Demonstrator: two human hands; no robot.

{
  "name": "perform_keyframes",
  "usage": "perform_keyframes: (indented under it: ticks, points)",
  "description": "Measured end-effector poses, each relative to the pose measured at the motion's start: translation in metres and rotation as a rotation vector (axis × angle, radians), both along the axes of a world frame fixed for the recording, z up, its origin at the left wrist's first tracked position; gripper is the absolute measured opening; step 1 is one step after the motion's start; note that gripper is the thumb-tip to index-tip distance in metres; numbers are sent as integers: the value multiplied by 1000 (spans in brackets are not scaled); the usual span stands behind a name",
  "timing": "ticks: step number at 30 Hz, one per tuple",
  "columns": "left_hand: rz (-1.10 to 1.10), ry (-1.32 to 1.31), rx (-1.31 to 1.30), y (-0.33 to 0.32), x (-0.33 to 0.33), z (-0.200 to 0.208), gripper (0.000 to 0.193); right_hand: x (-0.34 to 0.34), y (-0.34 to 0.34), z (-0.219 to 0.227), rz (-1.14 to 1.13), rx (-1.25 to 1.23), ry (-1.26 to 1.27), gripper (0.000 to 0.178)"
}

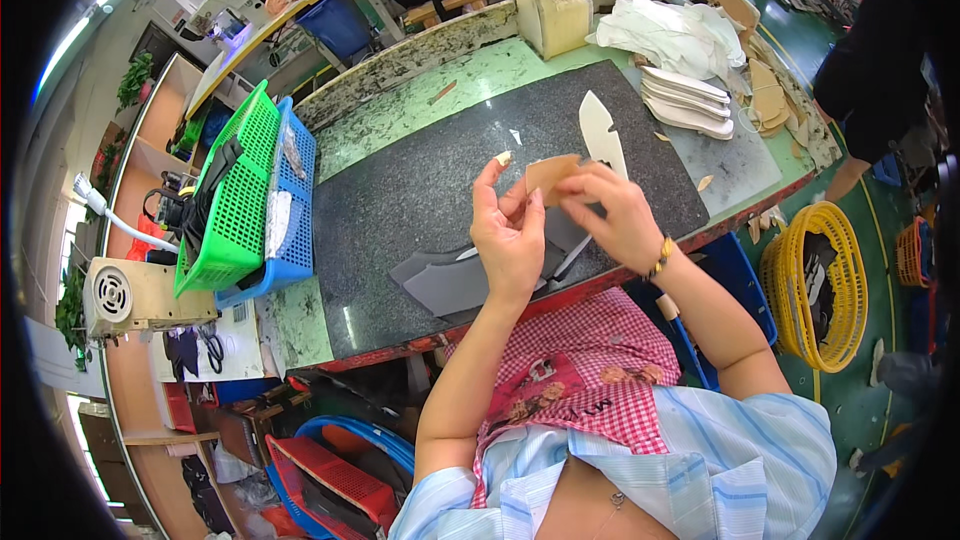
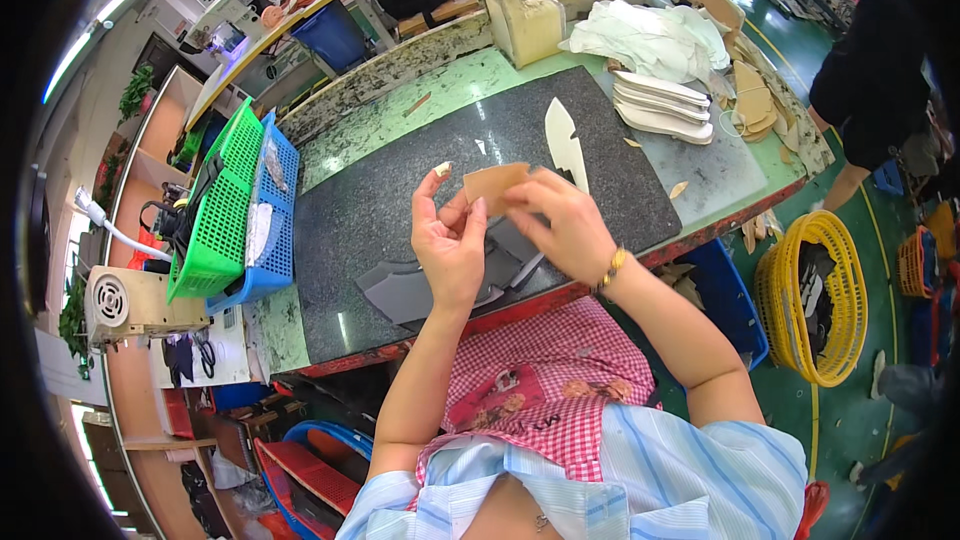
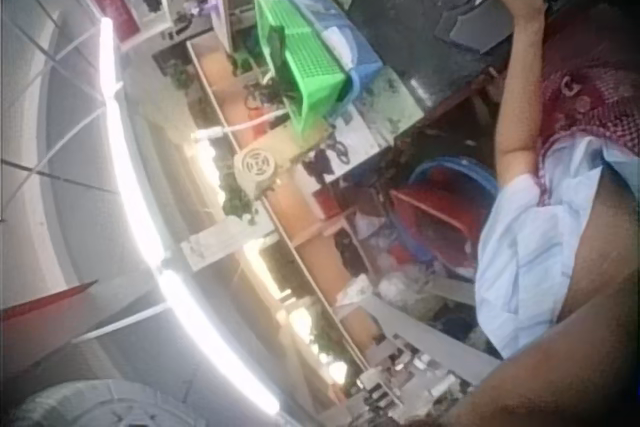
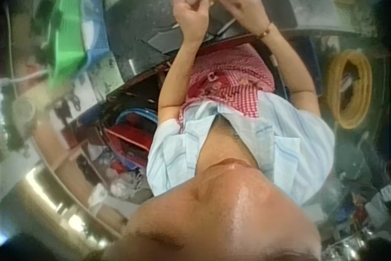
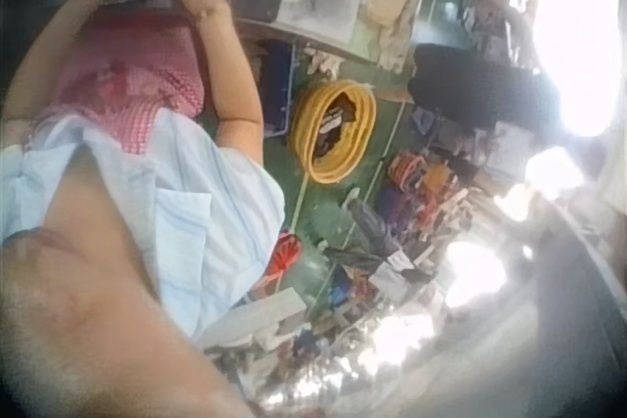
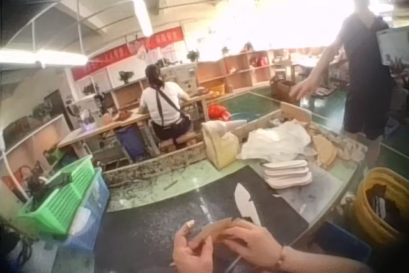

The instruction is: The worker is applying white adhesive or reinforcement strips to black shoe upper components at a workstation.

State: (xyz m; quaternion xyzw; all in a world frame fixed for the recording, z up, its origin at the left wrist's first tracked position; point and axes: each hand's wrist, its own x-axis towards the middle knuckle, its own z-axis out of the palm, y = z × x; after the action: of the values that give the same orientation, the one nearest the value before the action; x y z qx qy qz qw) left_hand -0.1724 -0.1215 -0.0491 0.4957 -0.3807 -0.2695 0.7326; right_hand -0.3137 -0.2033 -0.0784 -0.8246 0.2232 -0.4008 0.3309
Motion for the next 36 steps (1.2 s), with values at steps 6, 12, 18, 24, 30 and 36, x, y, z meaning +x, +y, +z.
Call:
perform_keyframes:
  ticks: [6,12,18,24,30,36]
  points:
    - [139,-41,-60,4,25,17,45,-10,-45,12,-297,-534,377,28]
    - [99,-572,81,13,5,14,42,17,12,60,33,9,-44,15]
    - [216,-846,4,27,0,26,43,26,20,77,223,649,-152,12]
    - [-176,55,42,31,3,35,43,15,27,76,185,494,-40,13]
    - [-258,161,17,32,-1,26,43,6,26,72,302,656,-112,11]
    - [-282,411,128,26,2,23,42,-1,31,56,282,521,-227,5]
